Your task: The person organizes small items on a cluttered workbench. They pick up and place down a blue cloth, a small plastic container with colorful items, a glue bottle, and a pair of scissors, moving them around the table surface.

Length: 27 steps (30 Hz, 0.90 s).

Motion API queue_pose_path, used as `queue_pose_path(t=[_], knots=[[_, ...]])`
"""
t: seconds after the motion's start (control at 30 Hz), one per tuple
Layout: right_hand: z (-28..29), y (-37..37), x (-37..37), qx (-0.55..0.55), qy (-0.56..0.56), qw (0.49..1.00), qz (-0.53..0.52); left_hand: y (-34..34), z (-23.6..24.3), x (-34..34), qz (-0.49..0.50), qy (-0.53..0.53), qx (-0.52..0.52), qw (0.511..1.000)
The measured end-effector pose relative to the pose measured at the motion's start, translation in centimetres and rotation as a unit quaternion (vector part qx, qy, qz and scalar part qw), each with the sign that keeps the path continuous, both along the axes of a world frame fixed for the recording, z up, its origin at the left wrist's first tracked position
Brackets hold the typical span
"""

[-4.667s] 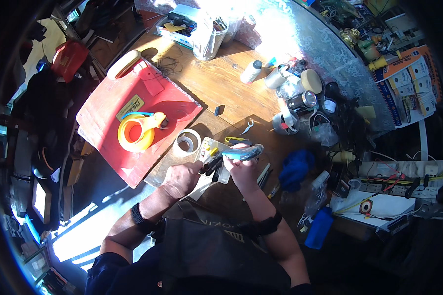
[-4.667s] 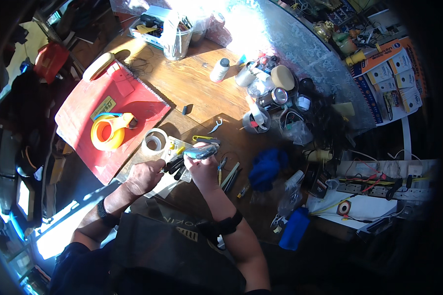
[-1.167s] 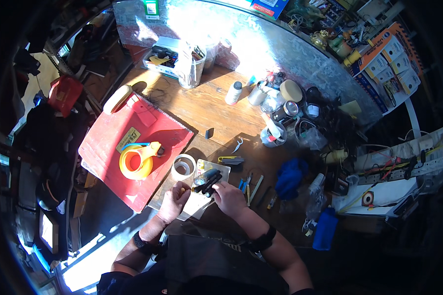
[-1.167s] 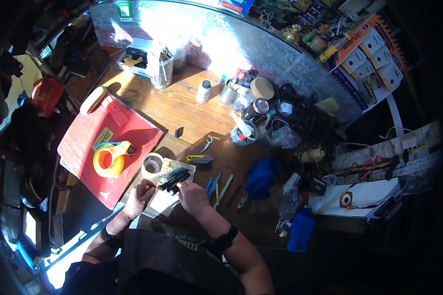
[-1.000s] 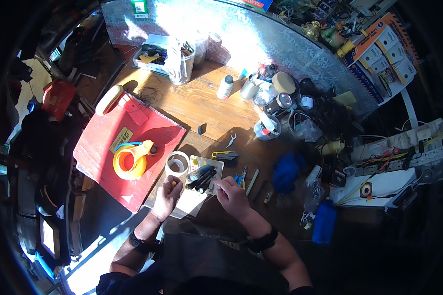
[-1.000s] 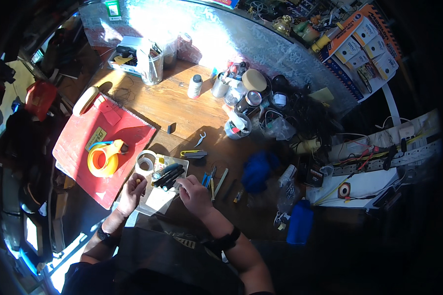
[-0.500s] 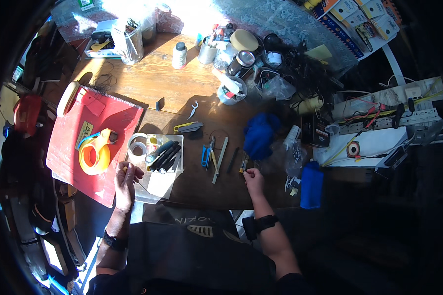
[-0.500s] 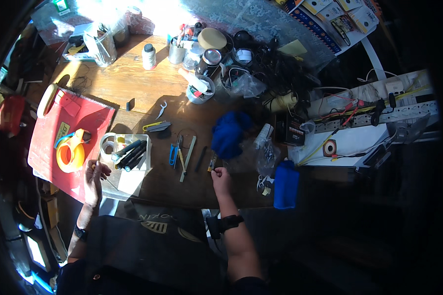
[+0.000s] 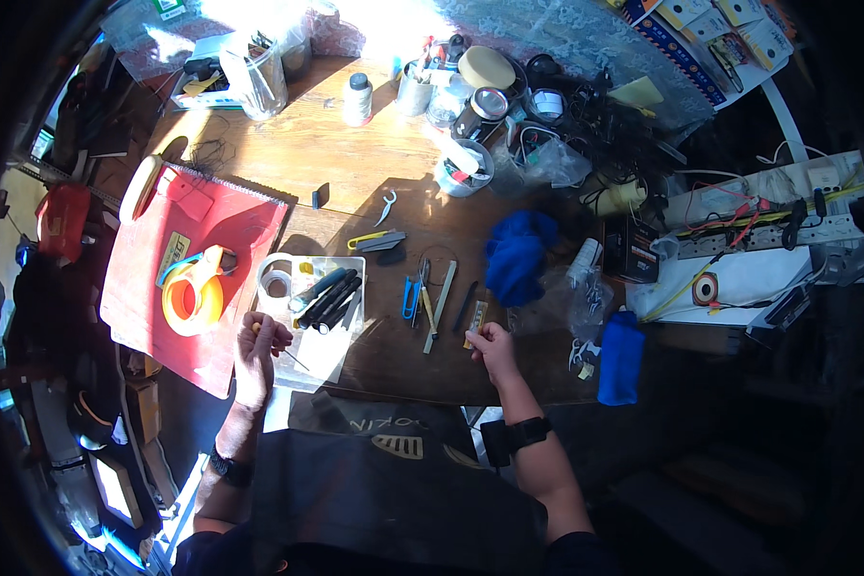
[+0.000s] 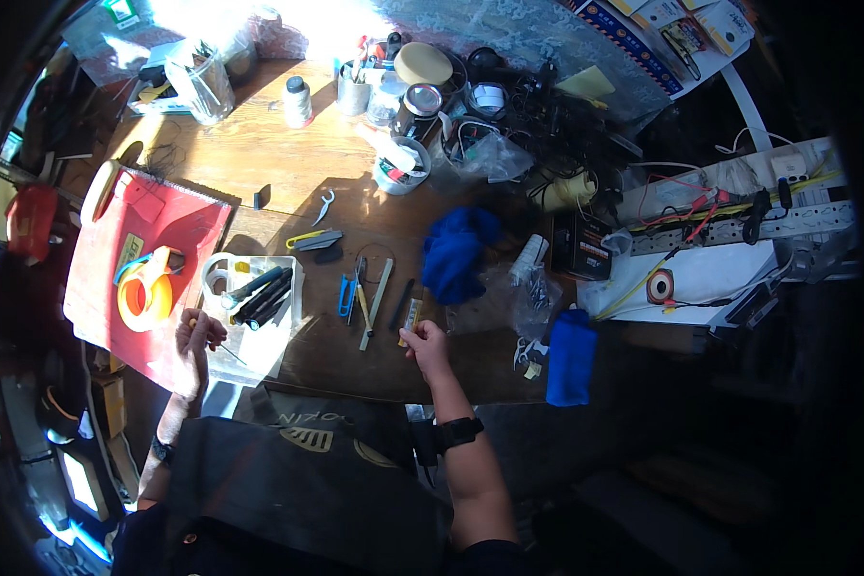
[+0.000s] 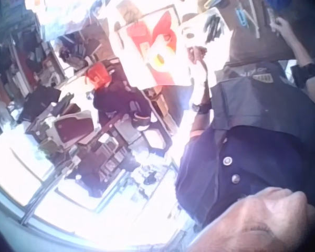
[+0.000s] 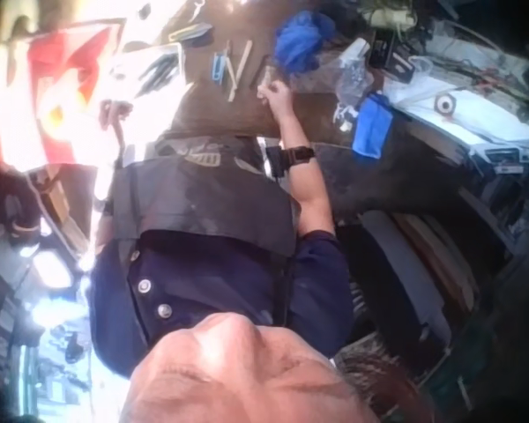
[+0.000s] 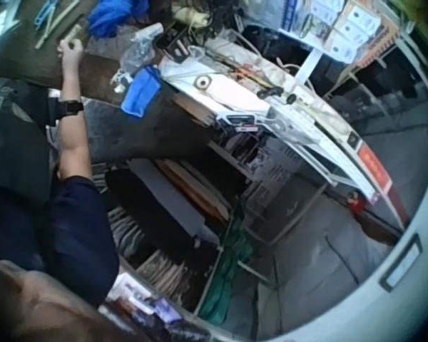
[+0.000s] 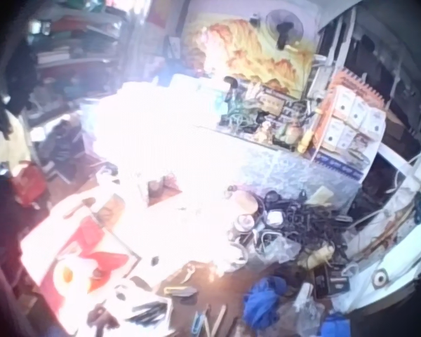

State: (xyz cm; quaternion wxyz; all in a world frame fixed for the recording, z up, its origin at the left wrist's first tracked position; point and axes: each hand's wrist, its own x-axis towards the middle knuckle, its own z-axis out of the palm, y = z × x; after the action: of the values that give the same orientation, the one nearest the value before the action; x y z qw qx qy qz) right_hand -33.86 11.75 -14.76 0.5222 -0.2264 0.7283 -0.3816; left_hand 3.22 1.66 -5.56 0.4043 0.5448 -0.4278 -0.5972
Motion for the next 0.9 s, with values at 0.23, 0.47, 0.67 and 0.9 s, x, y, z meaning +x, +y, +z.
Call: queue_pose_path(t=[0.23,0.47,0.67,0.9], knots=[[2.1,0.5,3.2,-0.039,-0.087,0.995,-0.004,-1.4,2.6,0.6,0.072,0.052,0.020,0.996],[2.4,0.4,4.0,-0.035,-0.085,0.995,-0.046,-3.5,6.3,-1.4,0.023,0.159,-0.079,0.984],[3.5,0.3,4.8,-0.057,-0.082,0.995,-0.027,-3.4,4.1,-5.5,-0.194,-0.232,-0.310,0.901],[4.2,-0.1,5.4,-0.087,-0.063,0.994,0.006,-4.0,2.1,-7.8,-0.326,-0.346,-0.308,0.824]])
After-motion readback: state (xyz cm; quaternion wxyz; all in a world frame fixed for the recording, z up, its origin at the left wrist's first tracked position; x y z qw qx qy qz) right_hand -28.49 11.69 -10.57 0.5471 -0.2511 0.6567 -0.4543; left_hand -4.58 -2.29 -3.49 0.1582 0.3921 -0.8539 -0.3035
